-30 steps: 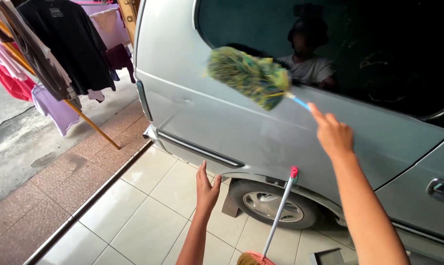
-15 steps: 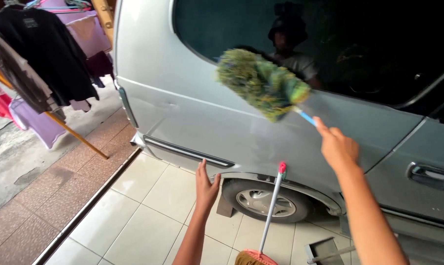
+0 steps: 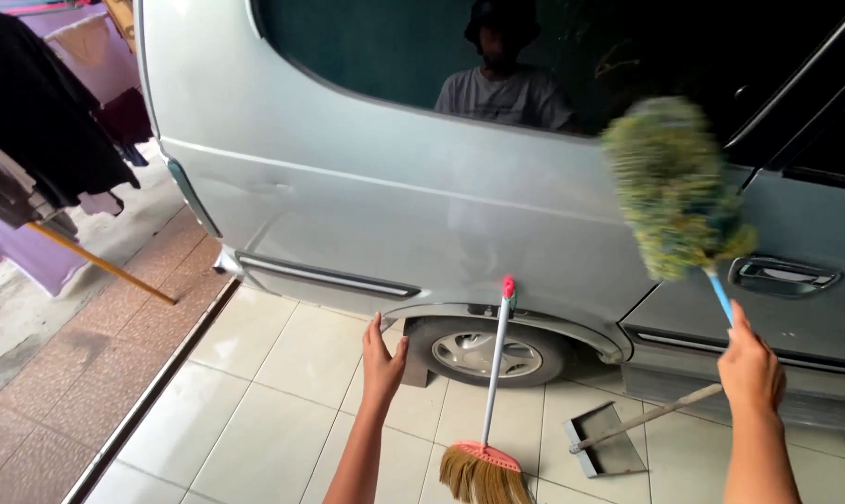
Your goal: Dusting the exterior of a silver car and a wooden cabinet using a handheld duster.
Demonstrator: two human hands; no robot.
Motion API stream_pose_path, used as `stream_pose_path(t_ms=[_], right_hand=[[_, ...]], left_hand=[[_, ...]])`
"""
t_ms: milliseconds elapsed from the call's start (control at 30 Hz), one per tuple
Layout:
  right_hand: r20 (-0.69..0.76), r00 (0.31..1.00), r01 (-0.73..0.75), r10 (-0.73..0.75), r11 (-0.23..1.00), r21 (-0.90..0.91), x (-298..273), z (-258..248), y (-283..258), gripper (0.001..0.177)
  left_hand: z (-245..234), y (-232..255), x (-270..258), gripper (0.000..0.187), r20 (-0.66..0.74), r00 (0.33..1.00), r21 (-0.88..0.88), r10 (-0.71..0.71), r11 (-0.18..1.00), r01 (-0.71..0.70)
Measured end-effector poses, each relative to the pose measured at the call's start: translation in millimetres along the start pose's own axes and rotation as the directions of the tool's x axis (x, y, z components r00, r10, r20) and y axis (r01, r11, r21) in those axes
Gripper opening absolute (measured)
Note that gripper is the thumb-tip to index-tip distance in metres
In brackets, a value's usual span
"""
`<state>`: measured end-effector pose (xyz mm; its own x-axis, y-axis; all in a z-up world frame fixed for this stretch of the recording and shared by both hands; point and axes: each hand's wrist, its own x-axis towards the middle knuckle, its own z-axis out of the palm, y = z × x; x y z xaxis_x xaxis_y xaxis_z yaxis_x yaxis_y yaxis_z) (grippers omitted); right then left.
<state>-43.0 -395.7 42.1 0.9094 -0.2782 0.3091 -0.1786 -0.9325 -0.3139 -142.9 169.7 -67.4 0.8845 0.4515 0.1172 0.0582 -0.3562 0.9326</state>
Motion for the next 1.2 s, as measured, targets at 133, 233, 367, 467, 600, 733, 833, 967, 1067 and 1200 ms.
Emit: stream_pose_path(t_ms=[133, 233, 367, 467, 600, 733, 833, 967, 1067, 1200], right_hand=[[-0.041, 0.993, 0.110, -0.109, 0.994, 0.013, -3.6, 74.1, 17.8, 0.056], [-0.145, 0.944, 0.310, -0.295, 0.947, 0.090, -7.3, 112.1, -38.7, 0.053], [-0.207, 0.889, 0.450, -0.409, 0.864, 0.226, -14.9, 147.3, -152.3, 0.048], [-0.266, 0.836, 0.545, -0.479, 0.779, 0.311, -29.5, 145.1, -249.7, 0.045], [-0.087, 0.824, 0.549, -0.559, 0.752, 0.366, -55.6, 134.7, -356.3, 0.050], [0.009, 0.782, 0.576, -0.623, 0.728, 0.370, -61.9, 153.5, -414.1, 0.056], [0.148, 0.730, 0.577, -0.667, 0.719, 0.387, -69.4, 143.9, -437.6, 0.060], [0.105, 0.654, 0.654, -0.749, 0.629, 0.420, -65.5, 145.7, -448.2, 0.056], [-0.029, 0.599, 0.747, -0.800, 0.545, 0.381, -65.5, 120.8, -453.0, 0.051], [0.004, 0.623, 0.698, -0.782, 0.558, 0.448, -80.4, 138.2, -458.7, 0.051]], left_hand=[[-9.4, -19.6, -9.8, 0.076, -0.059, 0.998, 0.006, -0.027, 1.000, 0.027], [-16.2, -21.3, -14.1, 0.077, -0.081, 0.997, 0.060, 0.003, 0.998, 0.002], [-37.7, -7.6, -17.9, 0.079, -0.120, 0.990, 0.076, -0.068, 0.994, 0.077], [-57.5, 1.0, -26.1, 0.079, -0.177, 0.979, 0.068, -0.098, 0.991, 0.112], [-85.7, -4.7, -39.2, 0.080, -0.231, 0.959, 0.065, -0.164, 0.981, 0.184], [-115.2, -5.3, -52.5, 0.080, -0.293, 0.928, 0.057, -0.231, 0.965, 0.258], [-126.7, -2.7, -63.6, 0.079, -0.330, 0.908, 0.038, -0.256, 0.958, 0.284], [-129.7, -1.4, -71.1, 0.079, -0.333, 0.898, 0.042, -0.288, 0.947, 0.319], [-130.6, -4.5, -71.0, 0.078, -0.332, 0.894, 0.044, -0.301, 0.942, 0.333], [-138.6, -5.1, -78.6, 0.078, -0.344, 0.882, 0.026, -0.323, 0.935, 0.352]])
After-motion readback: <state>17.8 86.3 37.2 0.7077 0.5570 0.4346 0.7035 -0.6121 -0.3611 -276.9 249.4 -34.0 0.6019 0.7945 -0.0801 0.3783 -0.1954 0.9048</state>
